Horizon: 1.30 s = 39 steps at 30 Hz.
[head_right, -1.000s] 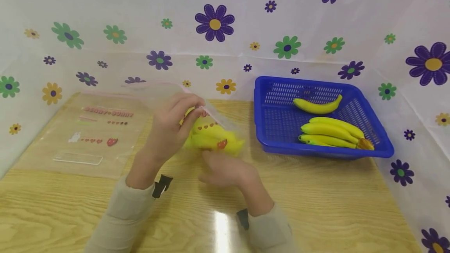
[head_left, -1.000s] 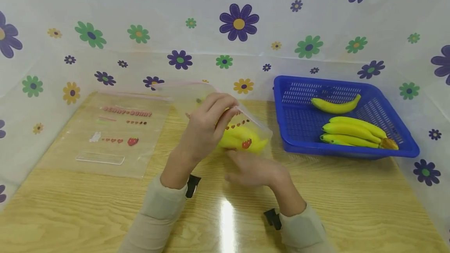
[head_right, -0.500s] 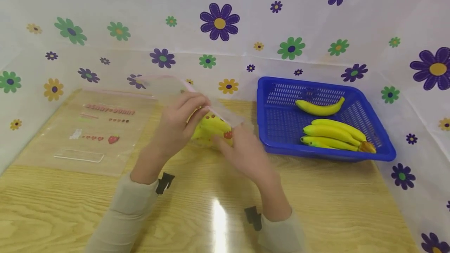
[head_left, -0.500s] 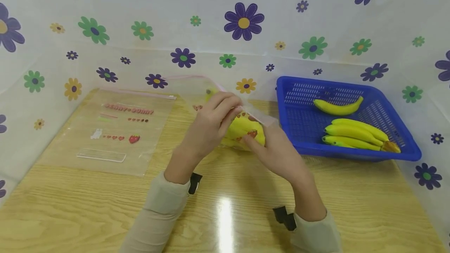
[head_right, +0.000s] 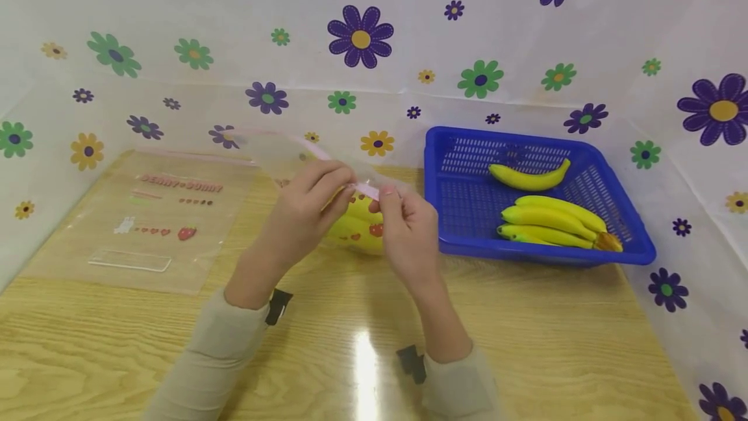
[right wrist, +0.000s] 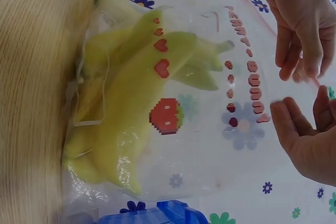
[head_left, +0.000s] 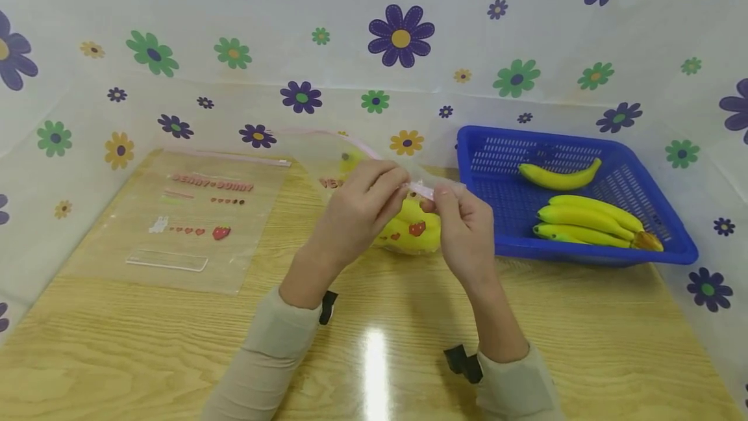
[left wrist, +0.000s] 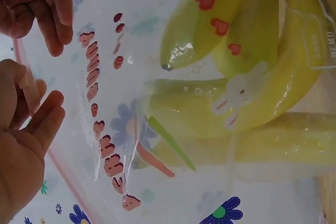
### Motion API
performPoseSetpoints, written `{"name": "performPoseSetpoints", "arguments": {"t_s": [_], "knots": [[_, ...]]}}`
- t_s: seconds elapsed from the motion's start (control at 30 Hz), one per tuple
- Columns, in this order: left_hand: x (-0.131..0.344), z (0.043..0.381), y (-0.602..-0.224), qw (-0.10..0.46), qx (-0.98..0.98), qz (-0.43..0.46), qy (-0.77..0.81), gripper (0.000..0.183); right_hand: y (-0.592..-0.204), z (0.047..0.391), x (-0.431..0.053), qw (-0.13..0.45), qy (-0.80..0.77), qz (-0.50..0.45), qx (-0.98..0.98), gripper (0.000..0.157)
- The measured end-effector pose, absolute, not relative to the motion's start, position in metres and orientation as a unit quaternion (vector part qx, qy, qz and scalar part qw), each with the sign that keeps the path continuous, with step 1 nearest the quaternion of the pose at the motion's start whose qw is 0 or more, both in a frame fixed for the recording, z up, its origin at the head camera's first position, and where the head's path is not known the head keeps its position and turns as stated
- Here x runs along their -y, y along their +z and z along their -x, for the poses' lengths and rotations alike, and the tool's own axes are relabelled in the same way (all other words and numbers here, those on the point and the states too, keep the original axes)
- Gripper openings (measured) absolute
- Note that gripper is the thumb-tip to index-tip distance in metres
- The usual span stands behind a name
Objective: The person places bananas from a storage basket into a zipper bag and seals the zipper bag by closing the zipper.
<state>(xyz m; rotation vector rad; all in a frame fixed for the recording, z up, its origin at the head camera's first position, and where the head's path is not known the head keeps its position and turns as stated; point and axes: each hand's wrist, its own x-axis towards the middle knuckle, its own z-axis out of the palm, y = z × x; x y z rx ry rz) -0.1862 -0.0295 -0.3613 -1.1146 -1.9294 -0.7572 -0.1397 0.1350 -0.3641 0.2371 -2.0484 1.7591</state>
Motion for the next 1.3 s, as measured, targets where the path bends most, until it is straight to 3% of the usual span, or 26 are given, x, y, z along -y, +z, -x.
{"name": "performPoseSetpoints", "arguments": {"t_s": [0.23,0.5,1.17,1.3], "knots": [[0.030,0.190,-0.362,0.418,0.757,0.419,-0.278,0.008,-0.367,0.141,-0.134,0.239,0.615,-0.082,0.746,0.030],[0.032,0.193,-0.363,0.457,0.741,0.409,-0.272,0.010,-0.370,0.143,-0.136,0.254,0.615,-0.152,0.731,0.029],[0.041,0.200,-0.367,0.475,0.736,0.396,-0.276,0.012,-0.366,0.140,-0.142,0.233,0.586,-0.164,0.759,0.030],[0.038,0.200,-0.371,0.479,0.735,0.380,-0.293,0.011,-0.361,0.136,-0.147,0.302,0.544,-0.158,0.767,0.015]]}}
